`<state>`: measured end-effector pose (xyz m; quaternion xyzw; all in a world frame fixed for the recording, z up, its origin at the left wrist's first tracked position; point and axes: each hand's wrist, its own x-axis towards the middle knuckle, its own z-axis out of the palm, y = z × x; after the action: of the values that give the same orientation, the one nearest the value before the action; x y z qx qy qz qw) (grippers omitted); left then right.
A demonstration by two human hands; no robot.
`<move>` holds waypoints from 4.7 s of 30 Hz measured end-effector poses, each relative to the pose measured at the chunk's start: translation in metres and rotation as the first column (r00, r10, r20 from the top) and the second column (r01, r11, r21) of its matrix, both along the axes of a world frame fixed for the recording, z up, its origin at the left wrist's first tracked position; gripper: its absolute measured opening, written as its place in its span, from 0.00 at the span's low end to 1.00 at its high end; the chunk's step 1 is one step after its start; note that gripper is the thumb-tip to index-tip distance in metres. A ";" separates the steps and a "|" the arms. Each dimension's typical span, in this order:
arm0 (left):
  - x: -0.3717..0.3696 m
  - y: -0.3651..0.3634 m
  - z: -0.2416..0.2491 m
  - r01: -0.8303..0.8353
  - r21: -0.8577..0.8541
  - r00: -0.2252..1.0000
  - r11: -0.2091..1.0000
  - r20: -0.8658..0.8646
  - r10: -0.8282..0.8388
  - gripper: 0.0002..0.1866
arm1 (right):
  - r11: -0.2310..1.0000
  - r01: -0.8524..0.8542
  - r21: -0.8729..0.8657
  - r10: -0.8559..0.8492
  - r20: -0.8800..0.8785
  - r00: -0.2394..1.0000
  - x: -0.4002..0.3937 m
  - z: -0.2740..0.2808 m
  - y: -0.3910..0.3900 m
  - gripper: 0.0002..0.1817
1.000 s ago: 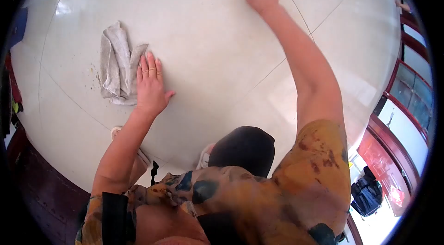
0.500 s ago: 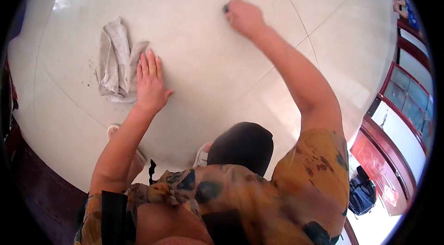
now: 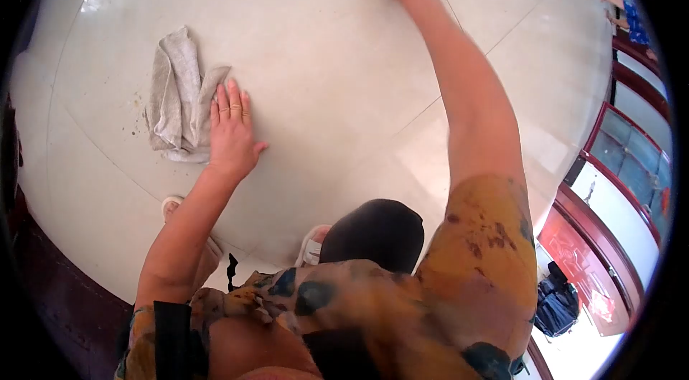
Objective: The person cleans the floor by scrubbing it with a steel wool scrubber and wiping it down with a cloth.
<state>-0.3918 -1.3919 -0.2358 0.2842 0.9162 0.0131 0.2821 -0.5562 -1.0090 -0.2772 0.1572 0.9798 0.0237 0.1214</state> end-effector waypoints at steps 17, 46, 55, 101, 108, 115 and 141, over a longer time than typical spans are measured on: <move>0.003 0.012 0.006 0.058 -0.118 0.997 0.991 -0.041 -0.063 0.55 | 0.988 -0.153 0.031 0.156 -0.277 0.948 -0.008 -0.038 0.014 0.13; -0.019 -0.052 0.182 0.489 -0.073 0.871 0.869 -0.013 -0.491 0.19 | 0.855 -0.275 -0.440 0.005 -0.523 0.852 0.441 -0.006 -0.120 0.02; 0.005 -0.155 0.291 0.004 -0.320 0.998 0.947 -0.052 -0.022 0.20 | 0.926 0.311 -0.215 -0.378 -0.471 0.797 0.397 -0.023 -0.039 0.03; -0.031 -0.115 0.231 -0.070 -0.101 0.908 0.992 0.407 0.105 0.21 | 0.773 0.586 -0.242 -0.633 -0.351 0.690 0.622 -0.020 -0.075 0.05; -0.022 -0.131 0.232 -0.087 -0.104 0.897 0.991 0.425 0.123 0.20 | 0.809 0.410 -0.422 -0.537 -0.245 0.807 0.641 -0.015 -0.132 0.04; -0.020 -0.142 0.239 -0.139 -0.118 0.905 0.983 0.388 0.175 0.20 | 0.762 0.587 -0.275 -0.648 -0.351 0.676 0.594 -0.027 -0.129 0.08; -0.013 -0.007 0.080 0.306 0.125 0.952 0.944 -0.022 -0.306 0.23 | 0.726 0.625 -0.287 -0.681 -0.180 0.710 0.563 -0.012 -0.130 0.15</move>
<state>-0.4046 -1.3991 -0.1554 0.4404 0.8586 0.0273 0.2609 0.0067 -1.1387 -0.2890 0.4833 0.8636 -0.1436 0.0013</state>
